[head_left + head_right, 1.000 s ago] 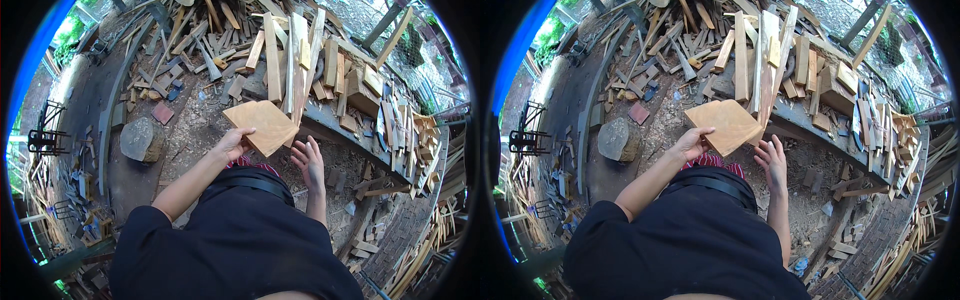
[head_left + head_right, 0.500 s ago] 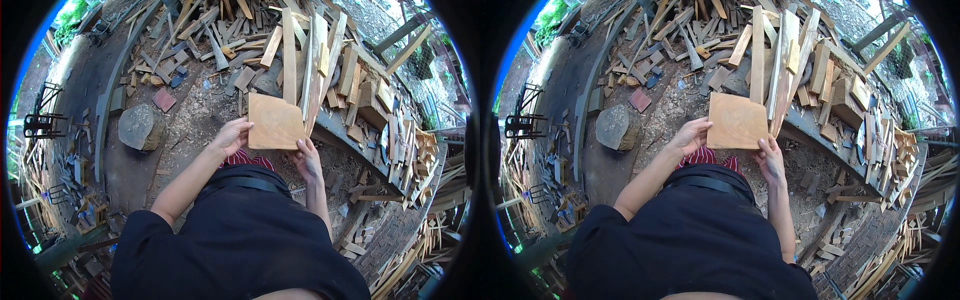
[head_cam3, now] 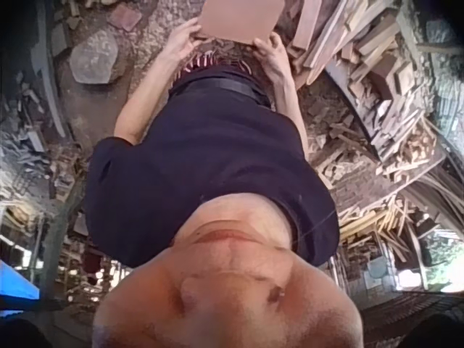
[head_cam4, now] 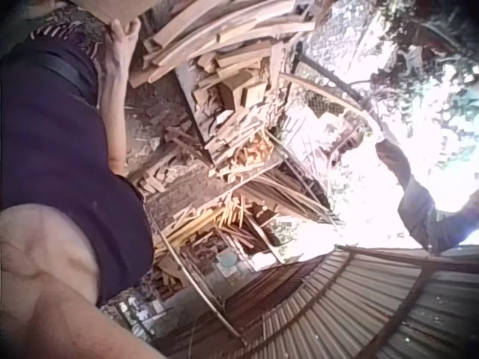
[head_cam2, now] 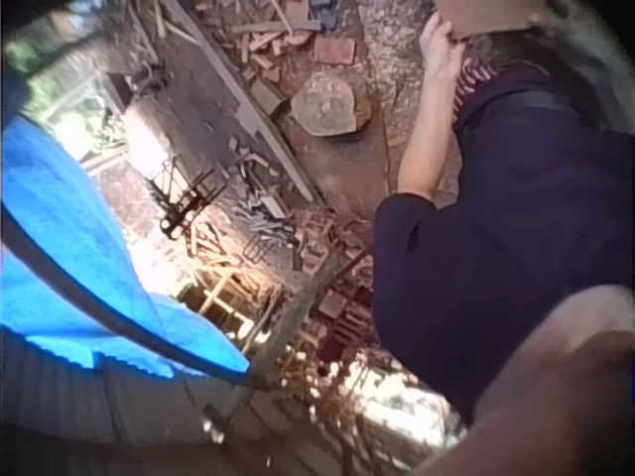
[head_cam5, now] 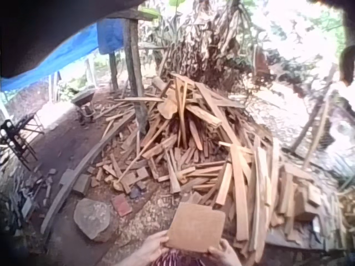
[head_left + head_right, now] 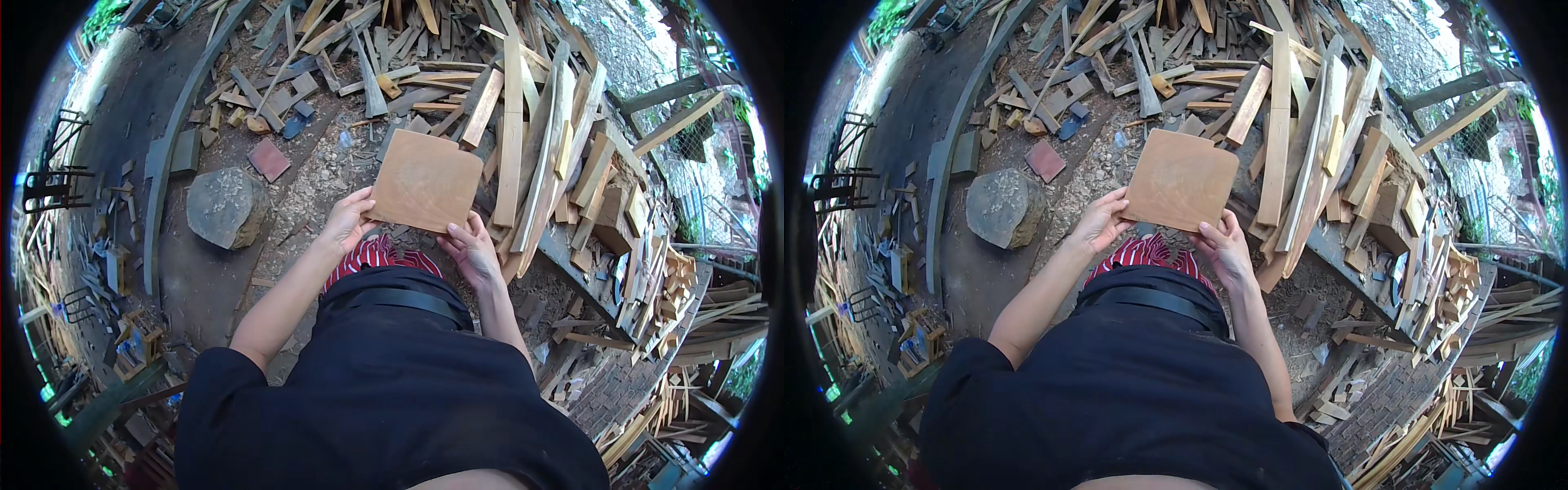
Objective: The person turns a flat wooden piece by hand, picks up a wooden block from the workbench and a curved blade tool from the ground, and carves the wooden block using the curved blade tool.
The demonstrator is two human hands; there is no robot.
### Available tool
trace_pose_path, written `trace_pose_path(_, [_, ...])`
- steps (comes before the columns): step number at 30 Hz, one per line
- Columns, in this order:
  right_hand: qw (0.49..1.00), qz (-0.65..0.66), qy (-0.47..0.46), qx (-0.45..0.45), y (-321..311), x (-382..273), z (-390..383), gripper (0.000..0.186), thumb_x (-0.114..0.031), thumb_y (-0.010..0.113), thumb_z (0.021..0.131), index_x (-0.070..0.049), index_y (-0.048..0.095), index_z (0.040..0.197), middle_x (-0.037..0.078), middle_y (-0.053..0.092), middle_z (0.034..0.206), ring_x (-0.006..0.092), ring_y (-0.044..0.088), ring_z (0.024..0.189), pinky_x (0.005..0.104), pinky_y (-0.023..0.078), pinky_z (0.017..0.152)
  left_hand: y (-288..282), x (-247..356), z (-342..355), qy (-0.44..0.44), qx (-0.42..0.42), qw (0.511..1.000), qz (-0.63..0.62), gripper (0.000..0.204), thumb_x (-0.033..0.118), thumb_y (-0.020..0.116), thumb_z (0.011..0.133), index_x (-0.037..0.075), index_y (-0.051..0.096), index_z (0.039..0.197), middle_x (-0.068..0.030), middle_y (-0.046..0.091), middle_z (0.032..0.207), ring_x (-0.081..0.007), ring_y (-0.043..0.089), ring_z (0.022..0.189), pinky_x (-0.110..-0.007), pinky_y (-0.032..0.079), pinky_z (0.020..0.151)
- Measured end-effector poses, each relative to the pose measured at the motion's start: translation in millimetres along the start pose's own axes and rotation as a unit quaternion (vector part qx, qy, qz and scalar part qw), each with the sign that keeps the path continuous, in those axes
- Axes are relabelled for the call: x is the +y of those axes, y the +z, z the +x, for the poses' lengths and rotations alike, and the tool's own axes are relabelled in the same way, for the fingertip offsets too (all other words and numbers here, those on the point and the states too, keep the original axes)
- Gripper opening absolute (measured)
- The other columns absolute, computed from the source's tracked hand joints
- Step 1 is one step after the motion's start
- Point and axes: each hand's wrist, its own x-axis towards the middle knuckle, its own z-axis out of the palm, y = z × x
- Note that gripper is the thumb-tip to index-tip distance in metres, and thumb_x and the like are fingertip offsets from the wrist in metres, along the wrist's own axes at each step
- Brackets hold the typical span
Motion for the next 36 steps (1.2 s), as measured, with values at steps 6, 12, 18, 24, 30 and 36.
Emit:
trace_pose_path(6, [0.996, 0.001, 0.084, 0.036, 23, 17, 44, 0.022, -0.010, 0.062, 0.092, -0.001, 0.051, 0.109, 0.012, 0.062, 0.102, 0.0221, 0.067, 0.087, 0.0344, 0.061, 0.075, -48, 3, 29, -0.029, 0.063, 0.996, -0.057, 0.033, 0.006, 0.048, 0.096, -0.001, 0.053, 0.127, -0.0124, 0.060, 0.120, -0.0224, 0.060, 0.109, -0.040, 0.049, 0.097])
trace_pose_path(12, [0.975, 0.037, 0.203, 0.077, 40, 27, 101, 0.025, -0.004, 0.054, 0.093, 0.007, 0.050, 0.115, 0.019, 0.060, 0.110, 0.0288, 0.066, 0.095, 0.0360, 0.060, 0.086, -73, 19, 44, -0.057, 0.119, 0.984, -0.120, 0.026, 0.012, 0.048, 0.097, 0.000, 0.055, 0.119, -0.0132, 0.060, 0.116, -0.0240, 0.060, 0.108, -0.039, 0.050, 0.097])
trace_pose_path(18, [0.990, 0.070, -0.055, -0.107, 136, -78, 148, 0.047, -0.012, 0.052, 0.097, 0.010, 0.035, 0.134, 0.023, 0.049, 0.130, 0.0335, 0.053, 0.120, 0.0434, 0.048, 0.103, -75, 74, 46, 0.054, 0.117, 0.978, -0.166, 0.033, 0.017, 0.047, 0.100, 0.003, 0.050, 0.129, -0.0142, 0.061, 0.121, -0.0235, 0.063, 0.105, -0.038, 0.054, 0.094])
trace_pose_path(24, [0.979, -0.123, -0.116, -0.117, 156, -106, 172, 0.050, -0.020, 0.055, 0.098, 0.000, 0.036, 0.140, 0.015, 0.055, 0.125, 0.0257, 0.057, 0.115, 0.0390, 0.047, 0.099, -83, 76, 46, 0.060, 0.121, 0.975, -0.178, 0.032, 0.016, 0.049, 0.098, 0.004, 0.052, 0.128, -0.0122, 0.063, 0.117, -0.0203, 0.063, 0.100, -0.038, 0.055, 0.091])
trace_pose_path(30, [0.992, -0.094, 0.081, -0.031, 60, -9, 149, 0.027, -0.021, 0.050, 0.100, -0.008, 0.054, 0.124, 0.007, 0.066, 0.102, 0.0172, 0.065, 0.090, 0.0334, 0.054, 0.083, -80, 34, 51, -0.011, 0.102, 0.977, -0.189, 0.027, 0.016, 0.055, 0.095, 0.005, 0.060, 0.119, -0.0109, 0.065, 0.111, -0.0197, 0.063, 0.096, -0.039, 0.055, 0.089])
trace_pose_path(36, [0.977, -0.059, 0.173, 0.110, -12, 38, 99, 0.024, -0.016, 0.050, 0.098, -0.010, 0.057, 0.120, 0.006, 0.066, 0.100, 0.0171, 0.065, 0.087, 0.0346, 0.056, 0.080, -69, 18, 45, -0.059, 0.085, 0.980, -0.170, 0.025, 0.017, 0.050, 0.098, 0.007, 0.056, 0.121, -0.0082, 0.066, 0.105, -0.0187, 0.064, 0.091, -0.038, 0.055, 0.085])
